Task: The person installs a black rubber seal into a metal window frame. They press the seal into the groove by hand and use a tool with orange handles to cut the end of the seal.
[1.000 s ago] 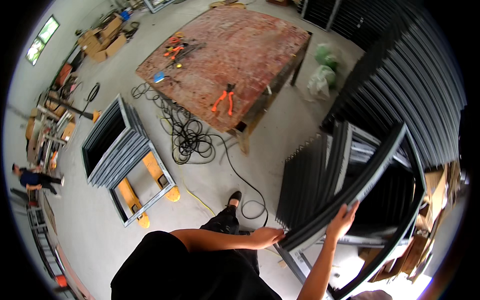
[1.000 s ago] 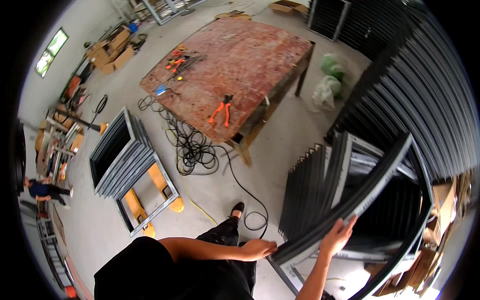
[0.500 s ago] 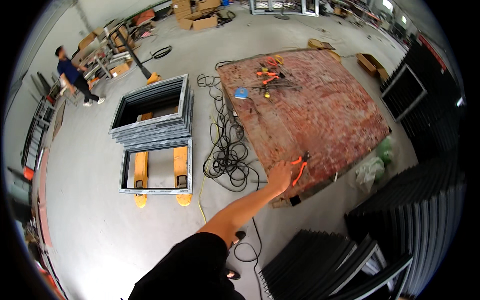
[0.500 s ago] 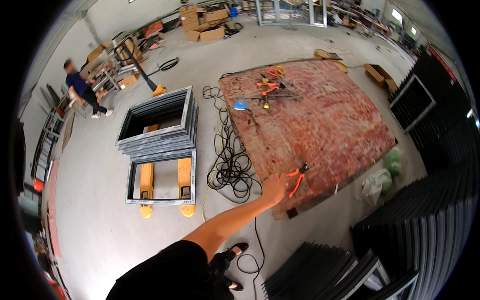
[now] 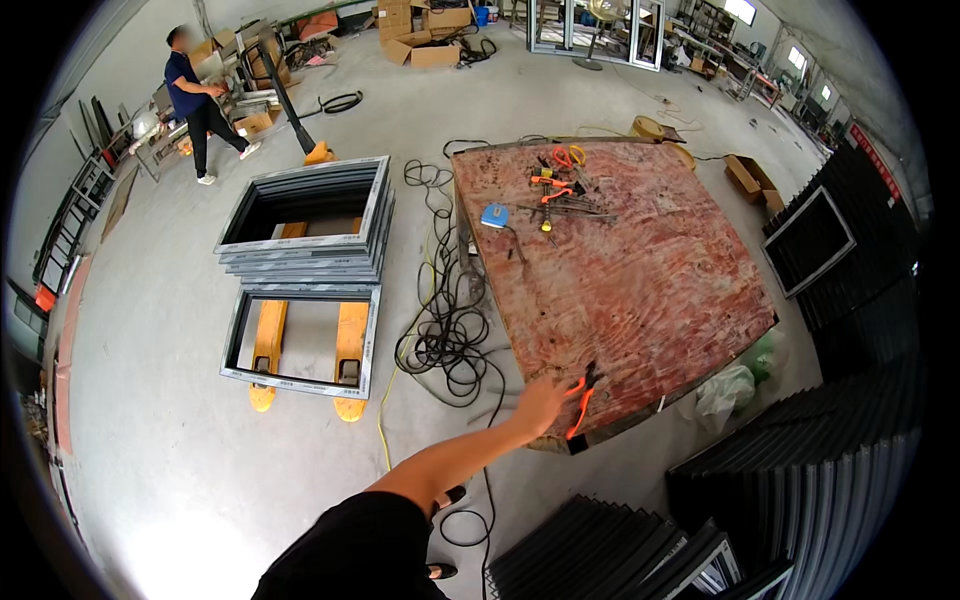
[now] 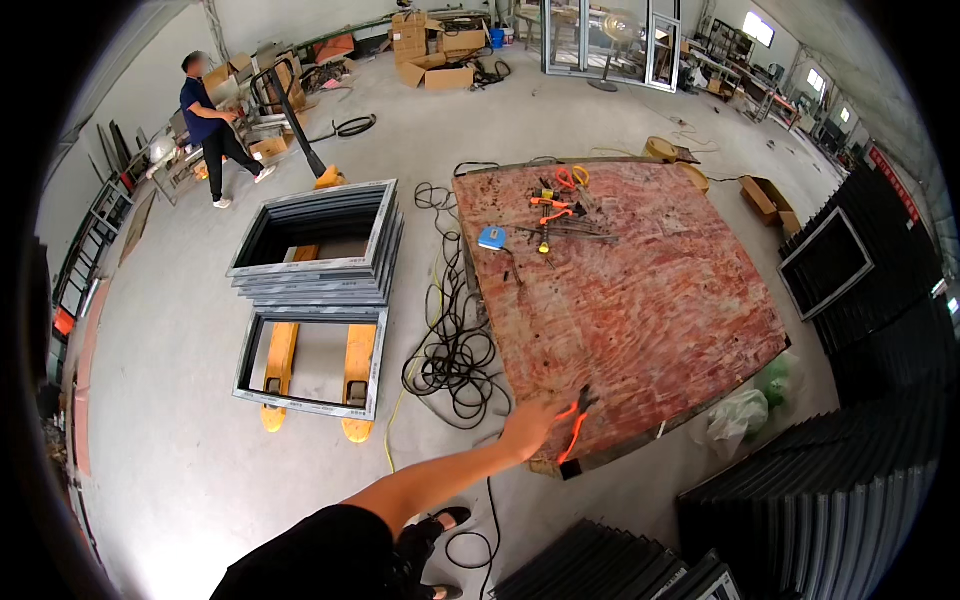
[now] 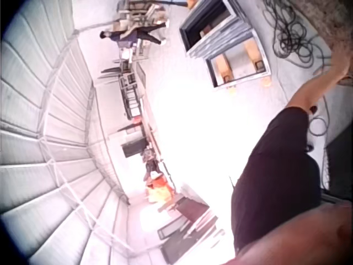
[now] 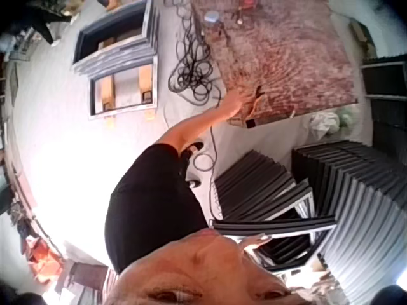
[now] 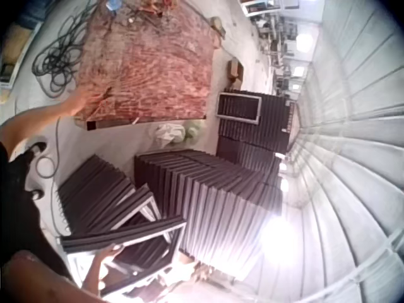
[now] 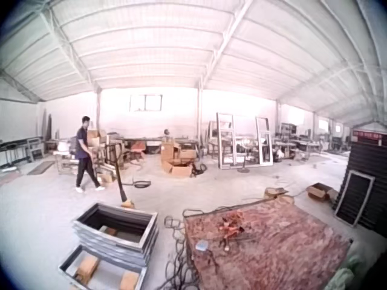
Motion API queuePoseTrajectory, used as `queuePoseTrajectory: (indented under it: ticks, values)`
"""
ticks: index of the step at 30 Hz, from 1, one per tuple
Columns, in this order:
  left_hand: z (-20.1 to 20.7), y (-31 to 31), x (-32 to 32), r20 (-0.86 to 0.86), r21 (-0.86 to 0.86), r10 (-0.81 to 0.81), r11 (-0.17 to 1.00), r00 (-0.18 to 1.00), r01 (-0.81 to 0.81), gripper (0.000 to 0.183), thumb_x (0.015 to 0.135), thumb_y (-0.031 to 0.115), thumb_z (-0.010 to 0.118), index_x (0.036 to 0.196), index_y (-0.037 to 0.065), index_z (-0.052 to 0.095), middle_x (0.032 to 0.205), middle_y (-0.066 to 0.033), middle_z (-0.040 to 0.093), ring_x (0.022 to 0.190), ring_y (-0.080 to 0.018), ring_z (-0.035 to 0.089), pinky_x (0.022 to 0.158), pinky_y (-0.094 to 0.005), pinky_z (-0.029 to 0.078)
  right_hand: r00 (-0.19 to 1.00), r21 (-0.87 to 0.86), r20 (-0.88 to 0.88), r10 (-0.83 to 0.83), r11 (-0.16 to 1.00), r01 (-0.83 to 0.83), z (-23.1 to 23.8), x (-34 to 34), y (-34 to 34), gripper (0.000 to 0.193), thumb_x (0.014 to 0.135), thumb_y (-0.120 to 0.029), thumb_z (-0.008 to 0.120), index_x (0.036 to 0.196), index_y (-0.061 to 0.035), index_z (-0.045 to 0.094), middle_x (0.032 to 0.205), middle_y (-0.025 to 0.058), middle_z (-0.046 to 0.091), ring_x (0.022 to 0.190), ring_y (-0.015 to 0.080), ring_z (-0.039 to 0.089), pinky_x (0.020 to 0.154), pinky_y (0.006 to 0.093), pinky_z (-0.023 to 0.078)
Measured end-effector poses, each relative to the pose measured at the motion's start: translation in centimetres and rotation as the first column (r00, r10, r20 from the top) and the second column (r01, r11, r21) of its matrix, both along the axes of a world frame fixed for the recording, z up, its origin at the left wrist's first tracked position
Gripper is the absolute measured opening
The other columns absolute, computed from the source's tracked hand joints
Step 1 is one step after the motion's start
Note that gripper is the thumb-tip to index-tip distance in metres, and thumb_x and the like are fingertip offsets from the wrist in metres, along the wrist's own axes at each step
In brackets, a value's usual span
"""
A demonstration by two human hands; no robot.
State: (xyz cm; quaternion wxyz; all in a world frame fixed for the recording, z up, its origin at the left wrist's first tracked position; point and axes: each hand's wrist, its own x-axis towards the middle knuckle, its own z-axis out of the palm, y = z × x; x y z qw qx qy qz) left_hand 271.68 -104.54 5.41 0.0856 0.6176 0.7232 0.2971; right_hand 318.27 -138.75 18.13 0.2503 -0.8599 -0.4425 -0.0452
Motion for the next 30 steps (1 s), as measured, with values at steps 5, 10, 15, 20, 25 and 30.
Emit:
queuePoseTrajectory:
  ticks: [5, 10, 15, 20, 25, 30]
  values:
    - [2.6, -17.2, 3.4, 0.48, -0.552, 0.18, 0.822, 0.859, 0.136, 0.032, 0.089, 0.04, 0.046, 0.088, 0.009, 0.054, 0.074, -0.0135, 0.059, 0.074, -0.035, 0.059, 0.063, -0.0462, 0.042, 0.995, 0.013, -0.068, -0.074, 0.997, 0.075, 1.1, -0.7, 0.3, 0.051, 0.092, -0.027, 0.052, 0.136, -0.0055, 0.038, 0.109, 0.0213, 0.057, 0.09, 0.0319, 0.057, 0.077, 0.0398, 0.047]
    - [4.4, -31.4, 8.2, 0.536, -0.56, 0.195, 0.81, 0.821, 0.173, 0.041, 0.085, 0.045, 0.047, 0.091, 0.005, 0.055, 0.08, -0.0157, 0.061, 0.077, -0.0354, 0.06, 0.065, -0.0449, 0.043, 0.974, -0.037, -0.188, -0.127, 0.992, 0.122, 1.5, -0.6, -0.4, 0.052, 0.091, -0.026, 0.055, 0.136, -0.0056, 0.038, 0.124, 0.0238, 0.051, 0.105, 0.0383, 0.054, 0.086, 0.0423, 0.045]
    - [13.6, -33.7, 11.2, 0.553, -0.32, -0.036, 0.913, 0.832, 0.253, 0.037, 0.086, 0.042, 0.05, 0.084, 0.005, 0.052, 0.076, -0.0139, 0.057, 0.072, -0.0358, 0.057, 0.062, -0.0443, 0.042, 0.951, 0.063, -0.31, 0.002, 0.998, 0.018, 1.3, -0.1, -1.4, 0.059, 0.09, -0.029, 0.057, 0.137, -0.0016, 0.034, 0.128, 0.0277, 0.047, 0.108, 0.0418, 0.054, 0.087, 0.0451, 0.045]
    - [21.4, -36.4, 15.6, 0.388, 0.193, -0.327, 0.943, 0.862, 0.271, 0.023, 0.084, 0.027, 0.06, 0.082, 0.006, 0.051, 0.071, -0.0111, 0.05, 0.064, -0.033, 0.052, 0.054, -0.0405, 0.04, 0.954, 0.054, -0.072, 0.292, 0.956, -0.288, 2.1, -0.9, -5.3, 0.055, 0.083, -0.027, 0.068, 0.124, 0.0049, 0.049, 0.11, 0.0255, 0.056, 0.101, 0.0368, 0.055, 0.088, 0.0429, 0.044]
    - [22.8, -43.7, 20.6, 0.4, 0.371, -0.495, 0.857, 0.771, 0.358, 0.021, 0.082, 0.021, 0.064, 0.085, 0.005, 0.05, 0.07, -0.0092, 0.048, 0.061, -0.0292, 0.053, 0.051, -0.0383, 0.04, 0.1, 0.504, -0.807, 0.582, 0.767, -0.398, 9.8, -7.0, -12.3, 0.061, 0.093, -0.024, 0.054, 0.14, 0.0012, 0.025, 0.133, 0.0174, 0.047, 0.107, 0.0213, 0.052, 0.087, 0.0325, 0.045]
    - [21.3, -47.9, 23.8, 0.288, 0.373, -0.607, 0.783, 0.74, 0.498, 0.022, 0.079, 0.027, 0.065, 0.083, 0.008, 0.057, 0.069, -0.0121, 0.051, 0.06, -0.0333, 0.052, 0.05, -0.0449, 0.038, 0.004, 0.555, -0.82, 0.573, 0.796, -0.24, 10.9, -8.5, -16.2, 0.056, 0.088, -0.019, 0.062, 0.13, 0.0031, 0.034, 0.121, 0.015, 0.05, 0.101, 0.0186, 0.052, 0.085, 0.0293, 0.044]
